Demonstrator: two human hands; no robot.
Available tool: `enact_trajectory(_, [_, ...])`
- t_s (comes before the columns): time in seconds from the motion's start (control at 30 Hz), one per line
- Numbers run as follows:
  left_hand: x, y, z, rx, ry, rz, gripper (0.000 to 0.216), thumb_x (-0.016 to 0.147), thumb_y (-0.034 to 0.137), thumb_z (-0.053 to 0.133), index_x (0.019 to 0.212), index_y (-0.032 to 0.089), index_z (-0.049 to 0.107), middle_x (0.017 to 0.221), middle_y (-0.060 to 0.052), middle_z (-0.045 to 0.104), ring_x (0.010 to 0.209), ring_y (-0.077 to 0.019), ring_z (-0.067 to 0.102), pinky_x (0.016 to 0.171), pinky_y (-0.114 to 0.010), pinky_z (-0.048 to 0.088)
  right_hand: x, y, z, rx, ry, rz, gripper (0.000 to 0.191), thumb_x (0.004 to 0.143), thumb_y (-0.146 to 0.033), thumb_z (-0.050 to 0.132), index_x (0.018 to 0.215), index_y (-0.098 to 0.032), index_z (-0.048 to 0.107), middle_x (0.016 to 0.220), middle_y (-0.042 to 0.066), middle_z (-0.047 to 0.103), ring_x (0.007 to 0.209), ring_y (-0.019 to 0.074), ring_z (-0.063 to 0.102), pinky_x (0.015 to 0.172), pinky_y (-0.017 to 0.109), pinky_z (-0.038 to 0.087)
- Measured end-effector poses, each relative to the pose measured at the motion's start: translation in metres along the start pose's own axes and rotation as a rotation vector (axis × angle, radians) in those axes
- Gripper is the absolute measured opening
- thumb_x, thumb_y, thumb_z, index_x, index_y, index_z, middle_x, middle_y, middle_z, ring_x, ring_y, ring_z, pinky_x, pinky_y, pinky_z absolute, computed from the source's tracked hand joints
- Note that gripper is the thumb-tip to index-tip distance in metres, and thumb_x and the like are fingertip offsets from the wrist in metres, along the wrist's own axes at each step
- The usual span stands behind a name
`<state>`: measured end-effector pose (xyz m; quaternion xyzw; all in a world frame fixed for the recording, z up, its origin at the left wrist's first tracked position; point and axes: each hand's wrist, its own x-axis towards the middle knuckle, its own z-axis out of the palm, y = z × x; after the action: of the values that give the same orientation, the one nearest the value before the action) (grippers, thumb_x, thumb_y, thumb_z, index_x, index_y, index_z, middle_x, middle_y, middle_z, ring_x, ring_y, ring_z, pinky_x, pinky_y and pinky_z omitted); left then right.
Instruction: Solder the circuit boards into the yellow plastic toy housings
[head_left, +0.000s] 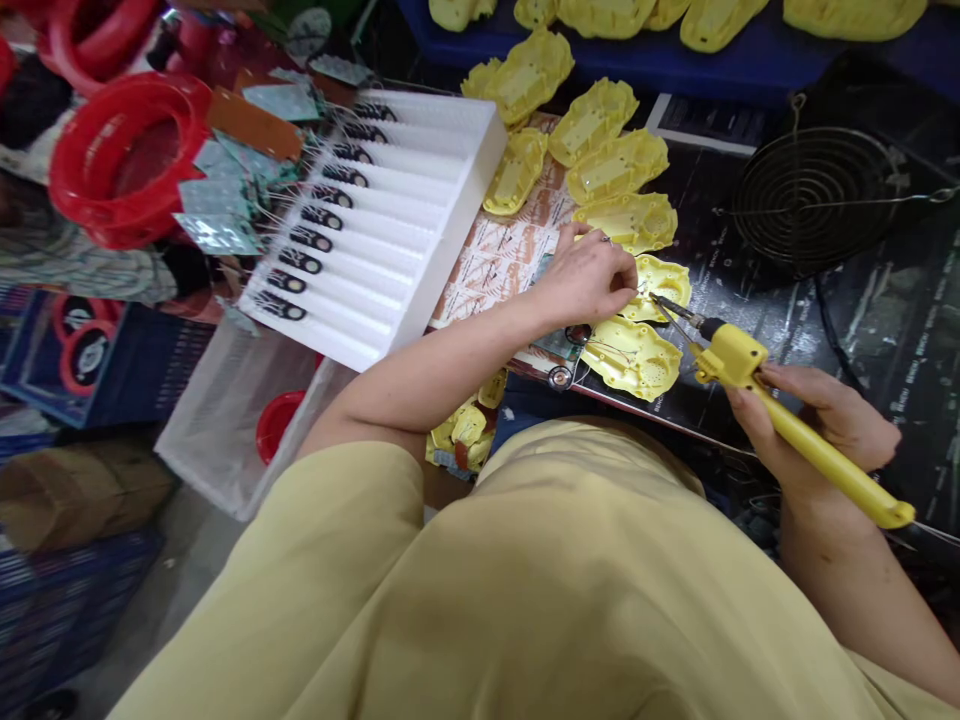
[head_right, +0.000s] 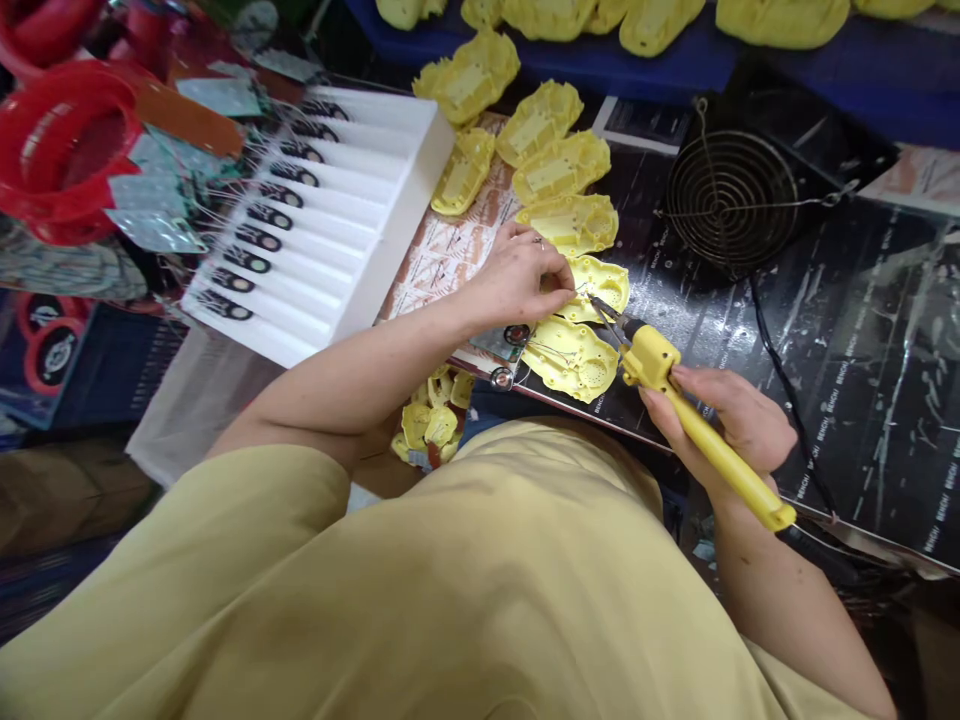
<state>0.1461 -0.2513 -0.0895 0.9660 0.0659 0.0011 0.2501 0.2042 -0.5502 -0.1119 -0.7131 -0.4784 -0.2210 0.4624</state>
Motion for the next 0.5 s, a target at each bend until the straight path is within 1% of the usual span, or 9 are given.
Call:
enact_trajectory(0.03, [0.000,-0.001,0.001,-0.001,0.007,0.012,0.019,0.091,0.022,0.067,0.094,0.023,0.086,0.091,-0.004,0.078,0.116,-0.0308,0.068,0.131,-0.066,0.035,0.003,0.000,0.002,0.025,0.004,-0.025,0.016,0.093,-0.021,0.091,0.103,-0.027,0.080,0.088,-0.002,0.085,0.066,0.0188,0.080,0.061,0.025,0.068])
enact_trajectory(0.07, [0.001,-0.002,0.002,-0.001,0.013,0.022,0.019,0.091,0.023,0.067,0.093,0.023,0.085,0.090,-0.004,0.077,0.116,-0.0307,0.068,0.131,-0.067,0.035,0.005,0.000,0.004,0.045,-0.001,-0.040,0.016,0.092,-0.019,0.090,0.096,-0.026,0.077,0.086,-0.002,0.084,0.065,0.0182,0.080,0.061,0.025,0.068])
enact_trajectory(0.13, [0.001,-0.005,0.005,0.001,0.020,0.036,0.018,0.091,0.024,0.067,0.092,0.023,0.085,0.088,-0.004,0.076,0.114,-0.0307,0.068,0.131,-0.068,0.035,0.008,0.001,0.007,0.062,-0.005,-0.050,0.020,0.092,-0.017,0.090,0.091,-0.025,0.073,0.084,-0.002,0.083,0.066,0.0180,0.080,0.062,0.025,0.068])
enact_trajectory(0.23, [0.002,-0.009,0.007,0.003,0.022,0.055,0.018,0.091,0.025,0.068,0.094,0.024,0.086,0.087,-0.004,0.074,0.116,-0.0312,0.068,0.133,-0.069,0.033,0.012,0.001,0.008,0.050,-0.030,-0.064,0.022,0.093,-0.019,0.092,0.091,-0.026,0.071,0.084,-0.002,0.083,0.068,0.0183,0.081,0.061,0.025,0.068])
enact_trajectory(0.37, [0.002,-0.009,0.008,0.014,0.026,0.058,0.018,0.091,0.024,0.068,0.095,0.024,0.085,0.087,-0.004,0.074,0.117,-0.0312,0.068,0.132,-0.069,0.034,0.017,0.001,0.006,0.016,-0.098,-0.105,0.021,0.097,-0.018,0.088,0.090,-0.025,0.069,0.083,-0.001,0.082,0.069,0.0186,0.081,0.061,0.025,0.068])
enact_trajectory(0.43, [0.003,-0.009,0.008,0.017,0.026,0.057,0.017,0.091,0.024,0.068,0.093,0.024,0.085,0.088,-0.004,0.075,0.116,-0.0314,0.068,0.132,-0.069,0.034,0.017,0.003,0.004,0.040,-0.082,-0.110,0.021,0.095,-0.017,0.088,0.089,-0.025,0.070,0.081,-0.001,0.082,0.067,0.0184,0.080,0.059,0.025,0.067])
enact_trajectory(0.5, [0.003,-0.010,0.008,0.016,0.020,0.058,0.016,0.091,0.023,0.069,0.093,0.024,0.085,0.089,-0.004,0.076,0.118,-0.0320,0.068,0.132,-0.069,0.034,0.014,0.007,0.002,0.055,-0.039,-0.076,0.021,0.092,-0.018,0.091,0.090,-0.025,0.072,0.084,0.000,0.083,0.067,0.0193,0.080,0.057,0.026,0.066])
